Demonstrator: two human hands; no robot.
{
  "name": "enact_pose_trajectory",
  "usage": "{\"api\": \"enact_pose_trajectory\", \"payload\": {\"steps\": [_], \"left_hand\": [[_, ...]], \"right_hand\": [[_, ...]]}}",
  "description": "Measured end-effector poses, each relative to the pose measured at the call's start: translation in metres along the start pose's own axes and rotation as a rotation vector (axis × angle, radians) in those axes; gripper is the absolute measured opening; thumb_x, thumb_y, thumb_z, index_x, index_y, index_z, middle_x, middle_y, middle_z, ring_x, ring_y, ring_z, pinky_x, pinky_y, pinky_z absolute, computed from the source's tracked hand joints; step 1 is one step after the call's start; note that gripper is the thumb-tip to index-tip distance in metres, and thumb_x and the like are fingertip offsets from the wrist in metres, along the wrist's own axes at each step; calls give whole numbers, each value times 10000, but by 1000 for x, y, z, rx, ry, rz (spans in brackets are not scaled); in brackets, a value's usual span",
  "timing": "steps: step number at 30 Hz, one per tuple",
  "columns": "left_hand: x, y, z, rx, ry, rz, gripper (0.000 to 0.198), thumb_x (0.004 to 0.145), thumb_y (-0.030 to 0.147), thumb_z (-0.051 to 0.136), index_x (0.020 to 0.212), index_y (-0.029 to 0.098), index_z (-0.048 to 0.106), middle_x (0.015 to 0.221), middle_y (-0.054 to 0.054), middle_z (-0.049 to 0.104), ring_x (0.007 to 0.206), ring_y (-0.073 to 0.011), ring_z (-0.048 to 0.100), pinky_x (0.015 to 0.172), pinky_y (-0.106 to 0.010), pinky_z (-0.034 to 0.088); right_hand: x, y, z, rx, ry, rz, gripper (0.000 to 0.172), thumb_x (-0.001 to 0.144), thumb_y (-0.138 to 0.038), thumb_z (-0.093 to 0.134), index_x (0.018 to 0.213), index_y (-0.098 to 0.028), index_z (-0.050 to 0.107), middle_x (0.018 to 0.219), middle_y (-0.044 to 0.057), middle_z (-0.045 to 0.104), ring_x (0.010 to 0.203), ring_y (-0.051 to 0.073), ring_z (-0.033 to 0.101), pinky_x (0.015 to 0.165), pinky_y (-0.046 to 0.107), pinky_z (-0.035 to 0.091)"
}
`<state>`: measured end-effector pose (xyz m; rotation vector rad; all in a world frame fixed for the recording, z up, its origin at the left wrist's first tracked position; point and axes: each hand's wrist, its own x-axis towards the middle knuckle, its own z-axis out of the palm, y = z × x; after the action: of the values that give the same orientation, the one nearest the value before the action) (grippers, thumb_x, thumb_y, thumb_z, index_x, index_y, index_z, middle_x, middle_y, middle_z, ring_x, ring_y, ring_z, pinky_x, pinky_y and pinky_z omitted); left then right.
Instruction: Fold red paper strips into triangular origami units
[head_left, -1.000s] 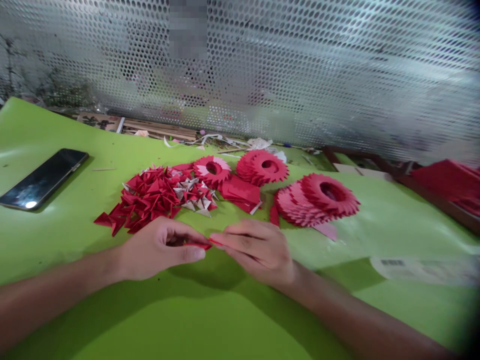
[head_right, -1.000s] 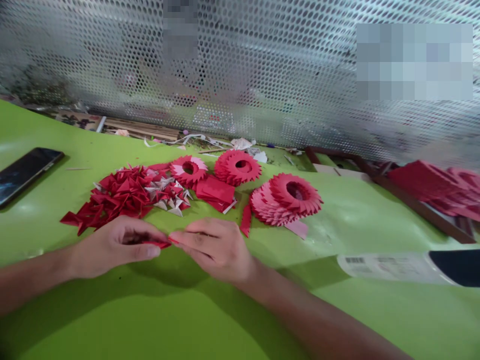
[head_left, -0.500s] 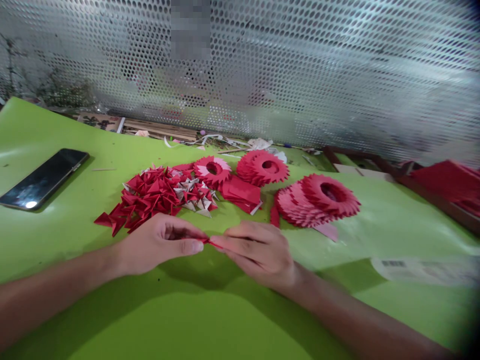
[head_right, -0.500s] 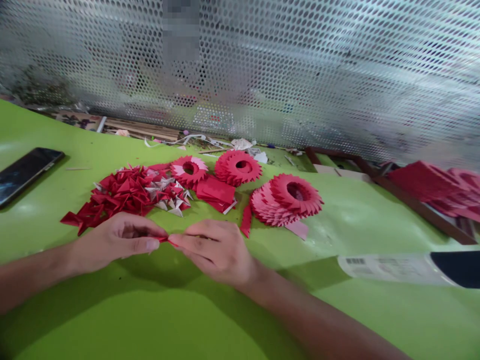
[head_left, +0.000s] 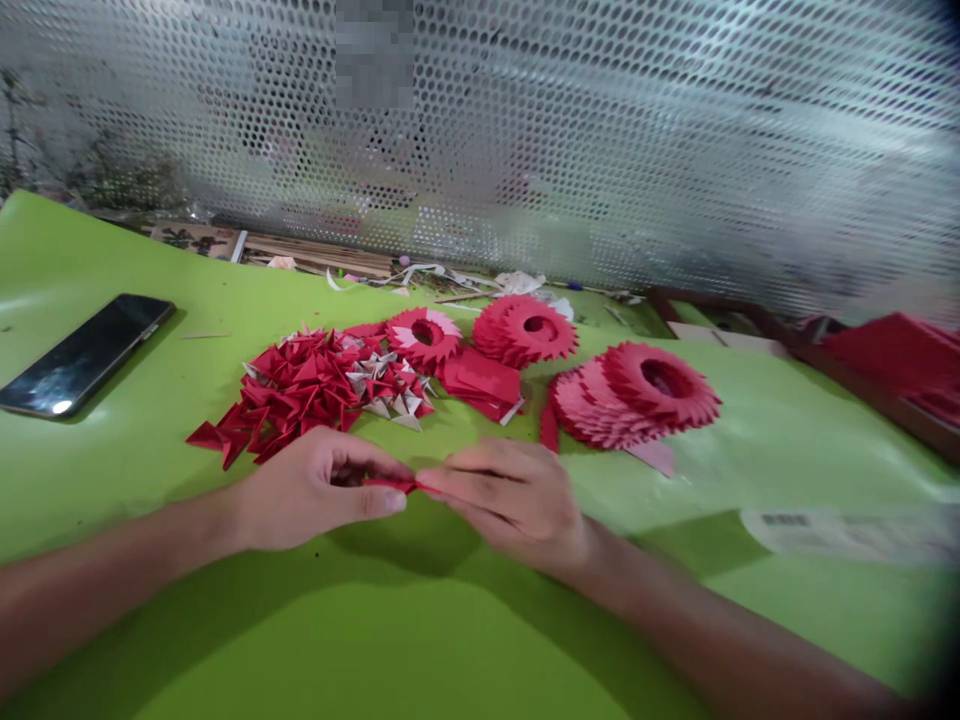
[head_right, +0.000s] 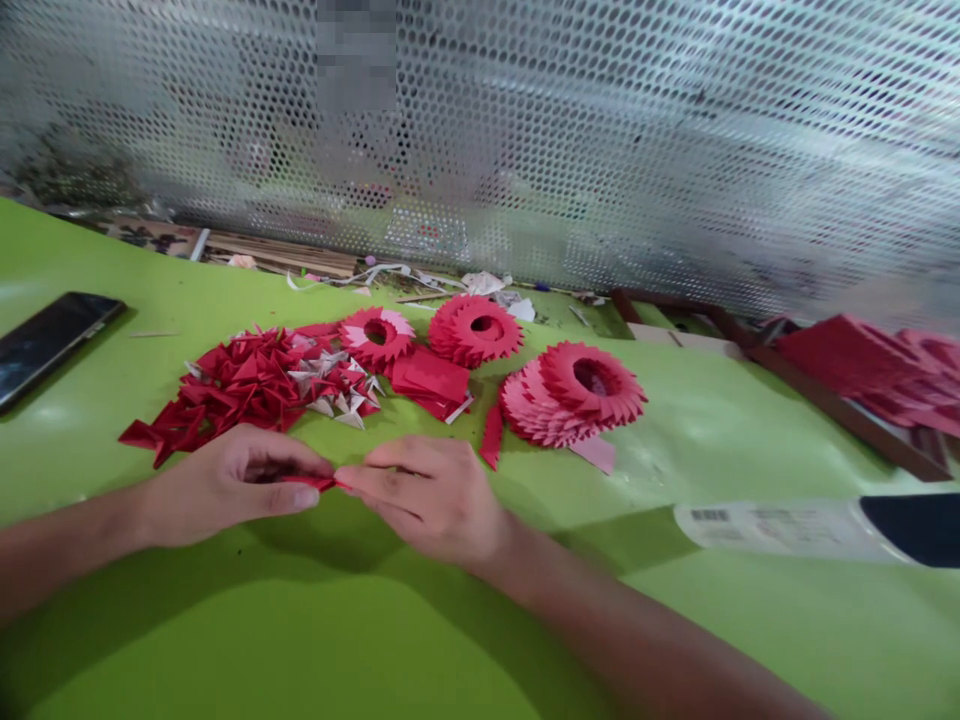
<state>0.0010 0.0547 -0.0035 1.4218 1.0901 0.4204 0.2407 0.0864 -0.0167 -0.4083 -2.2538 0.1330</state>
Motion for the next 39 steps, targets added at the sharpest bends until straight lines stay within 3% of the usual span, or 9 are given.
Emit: {"api": "enact_pose_trajectory", "payload": {"steps": [5,14,17,20,22,25,28,33,39], "left_hand": [[0,-1,-1,-1,-10,12,395,846,490,697,1085,182,759,836,-40,711,685,-145,590,550,-208,422],[-2,0,11,102,76,130,320,890,442,671,1055,184,765,829,-38,735,635,-135,600,528,-211,448],[-4,1,18,258,206,372,245,895,360,693,1030,171,771,800,-37,755,615,-132,627,535,-211,493],[-7,0,20,470,343,685,203,913,283,686,1030,136,763,839,-62,785,670,-139,698,610,-205,561],[-9,0,19,591,424,777,201,928,273,669,1032,123,755,841,-68,793,676,-137,718,609,-192,572],[-10,1,16,698,497,791,205,942,293,649,1027,138,752,827,-56,793,652,-133,720,594,-194,571],[-10,0,16,768,532,770,202,950,312,635,1027,170,756,825,-43,792,647,-138,719,588,-212,563],[-6,-5,16,832,486,771,216,958,311,618,1064,179,753,818,-40,786,635,-147,702,570,-238,532],[-4,-9,16,826,433,770,229,960,304,618,1086,156,739,834,-36,785,629,-139,692,571,-237,520]], "right_hand": [[-1,0,1,49,-8,42,117,950,-163,631,1002,-190,732,827,16,715,649,85,631,567,201,495],[0,-4,1,-93,-25,-84,131,953,-168,619,1047,-213,699,777,-14,730,563,92,582,492,248,425],[-2,-3,3,-13,17,-36,232,962,-237,600,1188,-201,641,813,7,708,612,108,604,512,235,471],[-2,-4,3,284,13,219,334,958,-352,573,1244,-178,567,875,25,675,598,102,580,474,216,474],[0,-8,2,485,-51,404,277,974,-398,540,1132,-178,599,829,10,649,540,82,522,439,197,437],[6,-18,0,592,-138,618,299,999,-410,518,860,-174,637,647,-32,571,475,65,439,403,176,349],[12,-24,-1,558,-164,739,365,1004,-396,520,740,-172,636,577,-39,551,460,67,441,401,178,327],[11,-25,0,440,-218,724,356,1010,-371,518,756,-168,663,627,-14,647,526,87,560,457,181,399],[8,-21,2,483,-306,665,324,1011,-358,526,806,-176,699,696,-3,714,581,98,620,488,183,426]]}}
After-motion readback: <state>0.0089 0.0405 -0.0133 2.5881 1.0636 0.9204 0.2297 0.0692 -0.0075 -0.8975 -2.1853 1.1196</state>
